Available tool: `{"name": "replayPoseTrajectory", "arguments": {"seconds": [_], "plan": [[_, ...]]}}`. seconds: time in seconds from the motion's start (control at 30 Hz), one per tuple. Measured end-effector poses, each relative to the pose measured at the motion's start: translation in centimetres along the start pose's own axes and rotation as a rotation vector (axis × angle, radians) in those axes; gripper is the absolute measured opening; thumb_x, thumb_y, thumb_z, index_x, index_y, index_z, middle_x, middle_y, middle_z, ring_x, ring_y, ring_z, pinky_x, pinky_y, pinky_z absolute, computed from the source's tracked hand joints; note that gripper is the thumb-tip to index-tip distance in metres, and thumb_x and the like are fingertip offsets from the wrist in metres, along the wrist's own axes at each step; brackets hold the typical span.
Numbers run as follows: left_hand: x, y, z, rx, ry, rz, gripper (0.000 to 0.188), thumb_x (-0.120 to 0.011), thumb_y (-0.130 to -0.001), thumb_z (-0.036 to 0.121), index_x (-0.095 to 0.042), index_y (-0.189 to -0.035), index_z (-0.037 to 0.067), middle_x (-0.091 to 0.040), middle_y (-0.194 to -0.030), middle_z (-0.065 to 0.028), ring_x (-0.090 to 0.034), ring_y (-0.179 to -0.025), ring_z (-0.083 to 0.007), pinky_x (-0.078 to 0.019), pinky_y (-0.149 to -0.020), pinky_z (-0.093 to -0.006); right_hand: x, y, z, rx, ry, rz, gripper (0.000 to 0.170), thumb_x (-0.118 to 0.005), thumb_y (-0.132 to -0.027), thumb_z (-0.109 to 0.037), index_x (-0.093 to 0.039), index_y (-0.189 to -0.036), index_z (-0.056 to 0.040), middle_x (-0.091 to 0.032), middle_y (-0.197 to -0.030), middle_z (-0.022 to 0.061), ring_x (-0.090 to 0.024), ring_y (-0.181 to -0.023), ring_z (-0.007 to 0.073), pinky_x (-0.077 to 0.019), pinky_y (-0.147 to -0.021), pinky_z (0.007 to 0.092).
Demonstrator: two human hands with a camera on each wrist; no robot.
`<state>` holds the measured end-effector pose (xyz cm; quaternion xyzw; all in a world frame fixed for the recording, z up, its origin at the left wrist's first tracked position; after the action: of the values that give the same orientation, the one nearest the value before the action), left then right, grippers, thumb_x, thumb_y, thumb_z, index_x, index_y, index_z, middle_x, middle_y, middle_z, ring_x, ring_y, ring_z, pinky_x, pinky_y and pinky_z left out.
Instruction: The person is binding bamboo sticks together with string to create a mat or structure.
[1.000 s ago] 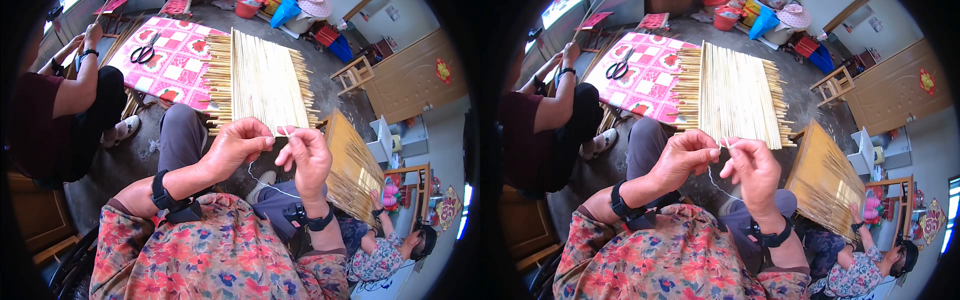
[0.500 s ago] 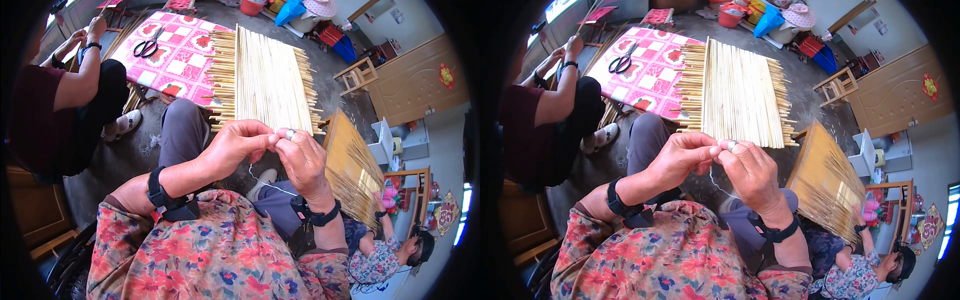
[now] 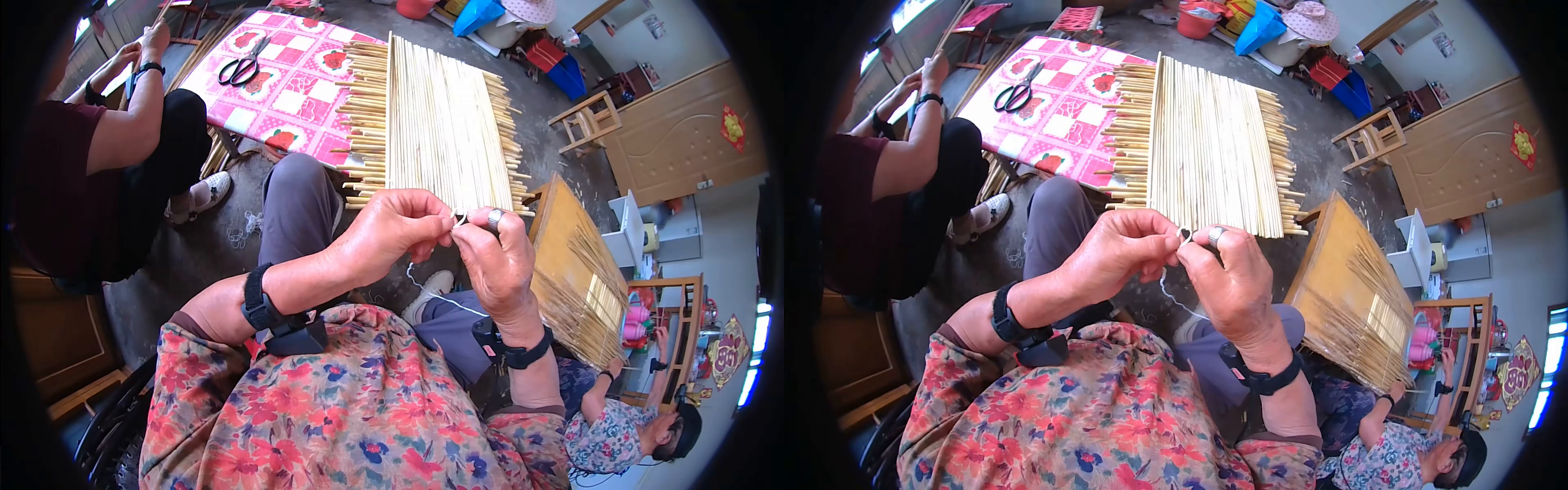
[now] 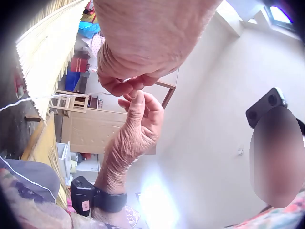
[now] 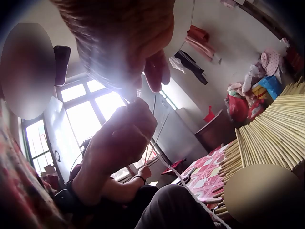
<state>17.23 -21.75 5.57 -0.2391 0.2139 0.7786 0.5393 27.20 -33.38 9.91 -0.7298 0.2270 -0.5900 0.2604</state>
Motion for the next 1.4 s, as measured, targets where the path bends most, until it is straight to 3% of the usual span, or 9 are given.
{"name": "replayPoseTrajectory", "arguments": {"seconds": [0.13, 0.37, 0.43, 0.77, 0.83, 1.13, 1.27, 1.33, 1.4], "plan": [[-0.2, -0.1, -0.3, 0.001, 0.128, -0.009, 0.011, -0.055, -0.083, 0.014, -0.055, -0.081, 0.003, -0.056, -0.067, -0.0015, -0.046, -0.051, -0.0046, -0.0373, -0.047, -0.0180, -0.5, 0.1, -0.1, -0.156, -0.089, 0.087, 0.021, -0.064, -0.066, 0.006, -0.056, -0.083, -0.0032, -0.050, -0.077, 0.0097, -0.056, -0.067, 0.0224, -0.0458, -0.056, 0.0287], [0.1, -0.3, -0.6, -0.049, 0.053, 0.000, 0.013, -0.054, -0.085, 0.016, -0.055, -0.082, 0.003, -0.056, -0.069, -0.0002, -0.046, -0.054, -0.0037, -0.0368, -0.049, -0.0169, -1.2, 0.7, 0.0, -0.334, -0.216, 0.082, 0.014, -0.061, -0.071, 0.004, -0.055, -0.082, -0.0014, -0.052, -0.079, 0.0096, -0.056, -0.066, 0.0192, -0.0454, -0.057, 0.0262], [0.4, -0.3, -0.6, -0.062, -0.016, -0.034, 0.014, -0.054, -0.085, 0.016, -0.056, -0.083, 0.002, -0.057, -0.071, -0.0003, -0.045, -0.055, -0.0032, -0.0372, -0.049, -0.0167, -1.7, 1.1, 0.3, -0.541, -0.508, 0.091, 0.010, -0.059, -0.074, 0.003, -0.054, -0.081, 0.0001, -0.052, -0.079, 0.0086, -0.056, -0.067, 0.0151, -0.0457, -0.057, 0.0238], [0.9, -0.4, 0.3, -0.055, -0.242, -0.093, 0.015, -0.055, -0.084, 0.015, -0.058, -0.084, 0.000, -0.059, -0.071, -0.0017, -0.045, -0.055, -0.0027, -0.0375, -0.049, -0.0164, -1.7, 1.1, 0.3, -0.623, -0.657, 0.028, 0.005, -0.057, -0.078, 0.002, -0.054, -0.082, 0.0013, -0.052, -0.081, 0.0064, -0.056, -0.067, 0.0116, -0.0464, -0.058, 0.0206], [1.0, -0.4, 0.3, -0.036, -0.231, -0.091, 0.015, -0.056, -0.083, 0.015, -0.058, -0.082, 0.000, -0.059, -0.069, -0.0019, -0.045, -0.054, -0.0028, -0.0371, -0.048, -0.0164, -1.9, 1.2, 0.3, -0.756, -0.896, 0.030, 0.005, -0.055, -0.080, -0.001, -0.053, -0.084, 0.0008, -0.054, -0.079, 0.0054, -0.056, -0.065, 0.0107, -0.0459, -0.057, 0.0202], [1.2, -0.4, -0.2, -0.007, -0.106, -0.077, 0.014, -0.058, -0.082, 0.015, -0.058, -0.081, 0.000, -0.057, -0.066, -0.0009, -0.044, -0.053, -0.0030, -0.0351, -0.046, -0.0165, -2.5, 1.2, 0.4, -0.998, -1.162, 0.004, 0.013, -0.054, -0.084, -0.011, -0.052, -0.088, 0.0004, -0.058, -0.072, 0.0059, -0.056, -0.063, 0.0102, -0.0453, -0.055, 0.0199], [0.9, -0.3, -0.1, -0.018, -0.097, -0.045, 0.014, -0.058, -0.081, 0.014, -0.057, -0.080, 0.001, -0.055, -0.065, -0.0002, -0.043, -0.052, -0.0030, -0.0342, -0.045, -0.0167, -2.5, 1.2, 0.5, -1.012, -1.172, 0.035, 0.015, -0.054, -0.084, -0.012, -0.050, -0.092, -0.0002, -0.056, -0.074, 0.0059, -0.056, -0.063, 0.0117, -0.0468, -0.055, 0.0228], [1.0, -0.4, -0.1, -0.026, -0.128, 0.001, 0.013, -0.057, -0.082, 0.013, -0.057, -0.080, 0.001, -0.053, -0.064, 0.0009, -0.042, -0.051, -0.0028, -0.0336, -0.044, -0.0166, -2.1, 0.9, 0.3, -0.952, -1.035, 0.148, 0.014, -0.054, -0.084, -0.011, -0.051, -0.091, 0.0014, -0.058, -0.073, 0.0063, -0.056, -0.063, 0.0099, -0.0455, -0.054, 0.0199], [1.1, -0.5, -0.1, -0.026, -0.127, -0.001, 0.012, -0.058, -0.081, 0.013, -0.057, -0.081, 0.000, -0.054, -0.065, 0.0002, -0.043, -0.051, -0.0031, -0.0335, -0.045, -0.0163, -1.6, 0.6, -0.1, -0.911, -0.971, 0.125, 0.013, -0.054, -0.084, -0.009, -0.051, -0.091, 0.0014, -0.058, -0.074, 0.0063, -0.056, -0.063, 0.0097, -0.0454, -0.054, 0.0196]]}}
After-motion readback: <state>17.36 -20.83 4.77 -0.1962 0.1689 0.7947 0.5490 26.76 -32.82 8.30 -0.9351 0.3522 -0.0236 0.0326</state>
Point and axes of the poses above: each hand's wrist, its own y-axis away from the middle knuckle, its own x-axis out of the back of the hand, z = x × y, the point moved 1 cm from there along -y, towards the middle knuckle
